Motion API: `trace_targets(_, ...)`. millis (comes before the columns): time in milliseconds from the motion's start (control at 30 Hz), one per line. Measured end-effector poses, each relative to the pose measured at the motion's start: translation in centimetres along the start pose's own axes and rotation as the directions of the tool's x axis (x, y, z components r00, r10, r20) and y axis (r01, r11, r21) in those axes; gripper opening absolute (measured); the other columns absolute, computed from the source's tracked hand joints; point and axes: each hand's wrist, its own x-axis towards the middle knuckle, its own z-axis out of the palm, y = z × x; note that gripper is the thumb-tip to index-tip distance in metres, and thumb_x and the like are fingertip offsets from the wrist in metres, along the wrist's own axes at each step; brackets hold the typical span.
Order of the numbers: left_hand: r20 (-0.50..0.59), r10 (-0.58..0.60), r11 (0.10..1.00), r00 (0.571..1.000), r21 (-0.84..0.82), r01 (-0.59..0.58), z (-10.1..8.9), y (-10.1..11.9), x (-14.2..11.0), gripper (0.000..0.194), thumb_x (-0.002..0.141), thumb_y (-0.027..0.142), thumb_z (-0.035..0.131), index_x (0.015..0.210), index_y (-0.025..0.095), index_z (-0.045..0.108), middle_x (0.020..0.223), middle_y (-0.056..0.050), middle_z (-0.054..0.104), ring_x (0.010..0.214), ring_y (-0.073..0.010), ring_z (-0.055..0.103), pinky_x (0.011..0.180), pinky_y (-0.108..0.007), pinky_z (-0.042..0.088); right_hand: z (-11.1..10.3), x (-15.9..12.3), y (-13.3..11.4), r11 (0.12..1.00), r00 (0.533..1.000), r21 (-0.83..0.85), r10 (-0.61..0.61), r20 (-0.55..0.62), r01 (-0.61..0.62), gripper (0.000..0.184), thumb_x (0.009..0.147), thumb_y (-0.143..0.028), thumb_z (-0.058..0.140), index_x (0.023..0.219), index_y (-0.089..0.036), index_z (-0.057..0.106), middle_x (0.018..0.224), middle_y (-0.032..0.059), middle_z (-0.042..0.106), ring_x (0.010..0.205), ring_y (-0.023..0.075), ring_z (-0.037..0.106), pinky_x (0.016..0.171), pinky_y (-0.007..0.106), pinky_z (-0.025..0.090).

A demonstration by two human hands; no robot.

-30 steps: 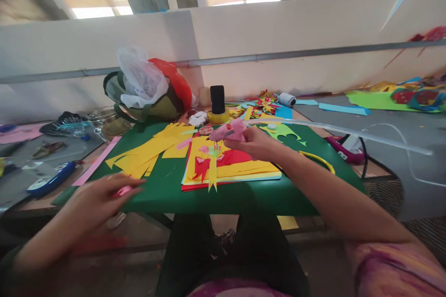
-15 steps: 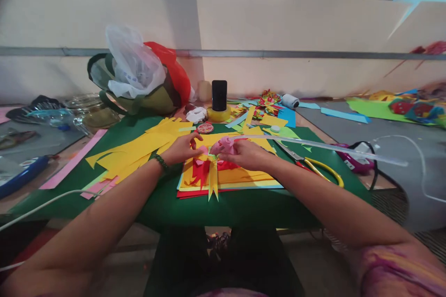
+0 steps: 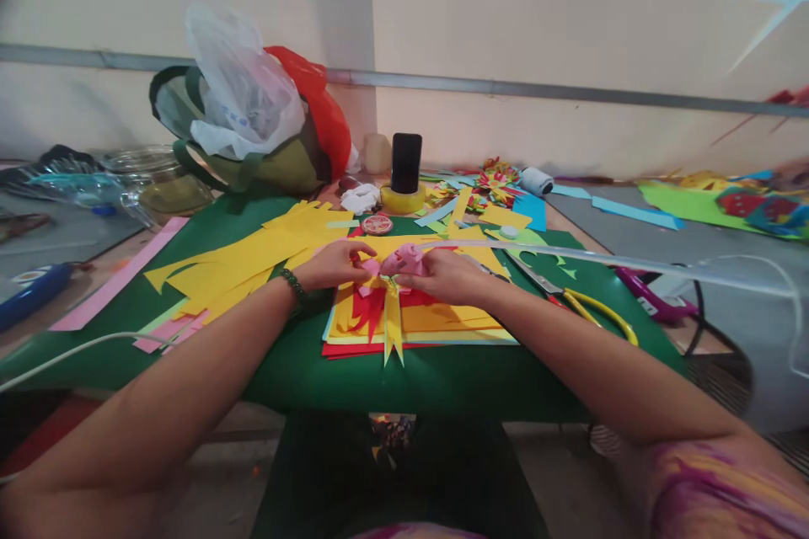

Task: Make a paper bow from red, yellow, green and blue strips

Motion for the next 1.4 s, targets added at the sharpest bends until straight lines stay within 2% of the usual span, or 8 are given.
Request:
trace_targets(100,0.013,0.004,1.000,1.000,0.013,-0.004,0.1,-0.1,0.1,0.046,0.064,0.022,0.064,0.109,0.015,0.072,0.092,-0.005,0.074,0.084,-0.0201,0.066,0.069,-0.025,0.051,-0.1,-0.4,0.0,0.997,1.000,-0.072,0.005,-0.001,-0.005,0.048,0.083,-0.061,0.056,0.070,-0.017,0.068,0.057,0.0015,0.055,0.058,0.0154,0.047,0.058,0.028,0.031)
trace_targets(467,0.044,0.006,1.000,0.999,0.000,-0.006,0.1,-0.3,0.3,0.052,0.065,0.023,0.064,0.116,0.012,0.069,0.106,-0.008,0.074,0.096,-0.0225,0.067,0.079,-0.026,0.052,-0.6,-0.5,-0.5,0.993,1.000,-0.117,0.018,-0.018,-0.020,0.049,0.082,-0.063,0.054,0.067,-0.017,0.066,0.053,0.0007,0.050,0.055,0.0150,0.044,0.056,0.028,0.029)
trace_targets(667,0.040,-0.021,0.998,0.999,-0.052,0.023,0.3,-0.3,0.4,0.060,0.065,0.021,0.064,0.123,0.009,0.063,0.117,-0.012,0.070,0.100,-0.0228,0.067,0.082,-0.026,0.053,-0.7,-0.4,-0.5,0.993,0.999,-0.109,0.036,-0.001,-0.036,0.046,0.082,-0.061,0.055,0.075,-0.018,0.069,0.056,0.0021,0.054,0.058,0.0168,0.047,0.057,0.029,0.031)
trace_targets(867,0.046,-0.036,0.999,0.998,-0.037,0.038,0.2,-0.1,0.3,0.060,0.063,0.021,0.066,0.122,0.010,0.064,0.110,-0.010,0.072,0.097,-0.0236,0.068,0.081,-0.027,0.053,-1.0,-0.4,-0.5,0.995,0.999,-0.095,0.034,0.003,-0.034,0.043,0.082,-0.059,0.056,0.073,-0.019,0.069,0.057,0.0028,0.055,0.060,0.0186,0.050,0.058,0.030,0.034)
trace_targets(967,0.045,-0.027,0.999,0.999,-0.045,0.030,0.2,-0.2,0.3,0.060,0.063,0.021,0.066,0.122,0.010,0.064,0.115,-0.011,0.071,0.101,-0.0239,0.067,0.083,-0.027,0.053,-1.1,-0.4,-0.4,0.994,0.999,-0.102,0.031,0.007,-0.030,0.045,0.083,-0.060,0.055,0.069,-0.019,0.066,0.055,0.0020,0.052,0.058,0.0174,0.049,0.057,0.029,0.033)
trace_targets(1100,0.036,-0.017,0.999,0.999,-0.031,0.018,0.2,-0.2,0.3,0.057,0.064,0.022,0.065,0.120,0.010,0.065,0.115,-0.011,0.071,0.102,-0.0241,0.066,0.082,-0.027,0.053,-0.9,-0.1,-0.6,0.985,0.997,-0.154,0.078,-0.007,-0.079,0.051,0.081,-0.063,0.053,0.057,-0.019,0.057,0.049,-0.0015,0.043,0.050,0.0128,0.041,0.051,0.028,0.027)
trace_targets(1267,0.044,-0.028,0.999,0.999,-0.016,0.029,0.1,-0.2,0.2,0.058,0.064,0.025,0.066,0.120,0.008,0.066,0.106,-0.011,0.073,0.093,-0.0232,0.068,0.079,-0.026,0.053,-1.0,-0.4,-0.8,0.988,0.997,-0.144,0.066,0.045,-0.059,0.053,0.083,-0.060,0.051,0.051,-0.020,0.043,0.050,-0.0026,0.039,0.048,0.0109,0.036,0.050,0.027,0.025)
trace_targets(1400,0.042,-0.031,0.999,0.999,-0.009,0.032,0.2,-0.2,0.3,0.059,0.064,0.024,0.065,0.120,0.009,0.065,0.106,-0.011,0.073,0.094,-0.0236,0.068,0.078,-0.026,0.053,-0.9,-0.4,-0.9,0.986,0.994,-0.129,0.106,0.024,-0.102,0.052,0.083,-0.060,0.052,0.051,-0.020,0.042,0.051,-0.0023,0.040,0.051,0.0118,0.038,0.052,0.028,0.026)
